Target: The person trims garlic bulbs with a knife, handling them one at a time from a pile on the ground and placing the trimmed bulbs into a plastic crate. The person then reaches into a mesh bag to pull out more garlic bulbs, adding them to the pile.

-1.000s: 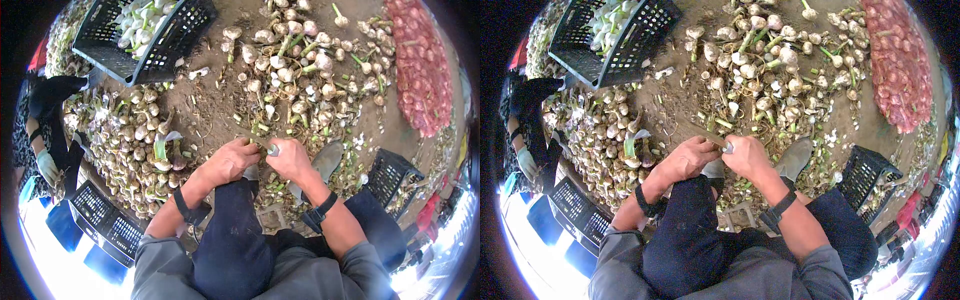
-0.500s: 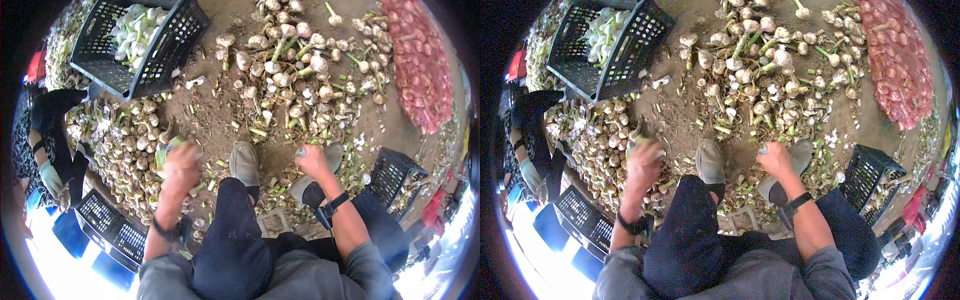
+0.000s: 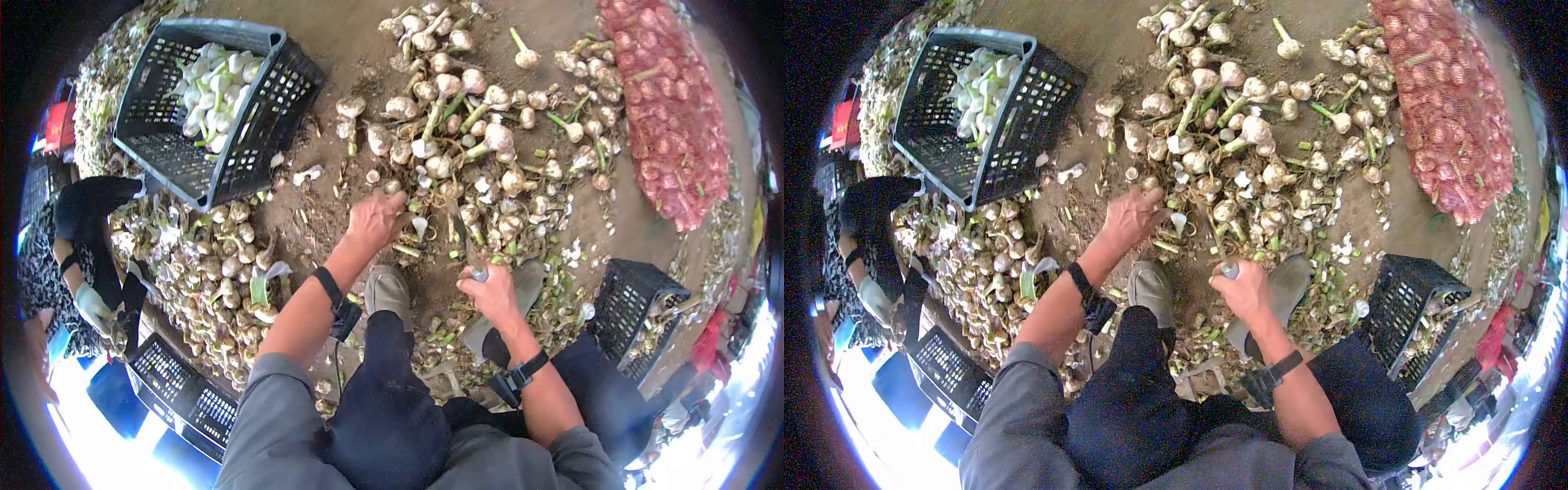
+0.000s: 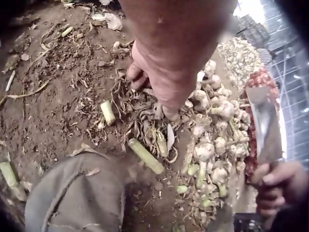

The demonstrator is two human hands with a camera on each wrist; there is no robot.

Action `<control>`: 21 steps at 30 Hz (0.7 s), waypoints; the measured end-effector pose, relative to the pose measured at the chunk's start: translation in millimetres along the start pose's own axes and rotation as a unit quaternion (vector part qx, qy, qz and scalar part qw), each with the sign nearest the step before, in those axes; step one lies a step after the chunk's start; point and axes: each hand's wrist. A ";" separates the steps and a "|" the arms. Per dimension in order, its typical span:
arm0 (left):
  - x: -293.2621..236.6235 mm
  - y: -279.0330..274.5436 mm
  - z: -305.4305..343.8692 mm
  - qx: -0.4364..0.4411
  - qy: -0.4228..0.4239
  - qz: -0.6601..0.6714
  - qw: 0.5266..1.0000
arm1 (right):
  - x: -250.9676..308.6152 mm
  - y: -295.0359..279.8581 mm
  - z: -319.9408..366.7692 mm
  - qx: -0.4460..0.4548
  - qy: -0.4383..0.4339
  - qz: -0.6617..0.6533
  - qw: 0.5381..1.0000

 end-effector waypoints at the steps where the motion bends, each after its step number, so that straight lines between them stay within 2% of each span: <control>1: 2.6 6.4 -2.5 -0.009 -0.011 0.008 1.000 | 2.6 -3.1 -0.6 -0.003 0.000 -0.004 1.000; 3: 11.3 17.1 -0.9 -0.014 -0.016 0.014 1.000 | 4.2 -5.2 -1.6 -0.004 0.031 -0.040 0.999; 4: 17.1 18.7 5.1 -0.027 -0.104 0.203 0.973 | 3.0 -4.2 -2.8 -0.004 0.035 -0.045 0.998; 5: 23.6 20.9 12.7 -0.039 -0.191 0.384 0.902 | 1.8 -2.8 -5.5 -0.015 0.047 -0.059 0.997; 6: 30.2 24.1 20.5 0.022 -0.303 0.584 0.753 | 1.3 -0.2 -8.4 -0.024 0.059 -0.071 0.995; 7: 30.2 20.2 25.6 0.023 -0.307 0.582 0.752 | 8.4 1.1 -7.4 -0.020 0.062 -0.070 0.995; 9: 24.5 0.9 32.5 0.054 -0.300 0.691 0.655 | 28.8 0.3 -2.8 -0.023 0.045 -0.097 0.994; 10: 20.9 -8.7 37.3 0.070 -0.300 0.700 0.644 | 29.6 5.2 -4.1 -0.041 -0.004 -0.057 0.997; 11: 20.2 -10.6 42.5 0.066 -0.302 0.701 0.642 | 31.5 7.7 -2.6 -0.038 -0.006 -0.055 0.998; 13: 15.2 -17.6 49.4 0.100 -0.278 0.686 0.665 | 41.9 12.2 5.2 -0.060 -0.106 -0.003 0.993; 15: 6.0 -27.8 58.7 0.103 -0.290 0.692 0.653 | 53.7 16.4 13.8 -0.055 -0.102 0.023 0.993; 17: -1.6 -38.8 63.0 0.113 -0.264 0.688 0.667 | 62.2 21.2 22.2 -0.051 -0.097 0.048 0.993; 19: -9.8 -48.8 69.9 0.109 -0.263 0.694 0.661 | 67.0 26.8 30.0 -0.054 -0.156 0.118 0.979; 21: -13.6 -53.3 77.0 0.111 -0.250 0.709 0.650 | 60.1 35.7 33.4 -0.066 -0.180 0.119 0.974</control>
Point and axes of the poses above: each hand's wrist, its own z-axis away from the middle knuckle, its own y-axis out of the palm, x = y × z, and after that the axes turned 10 degrees about -x, right-handed
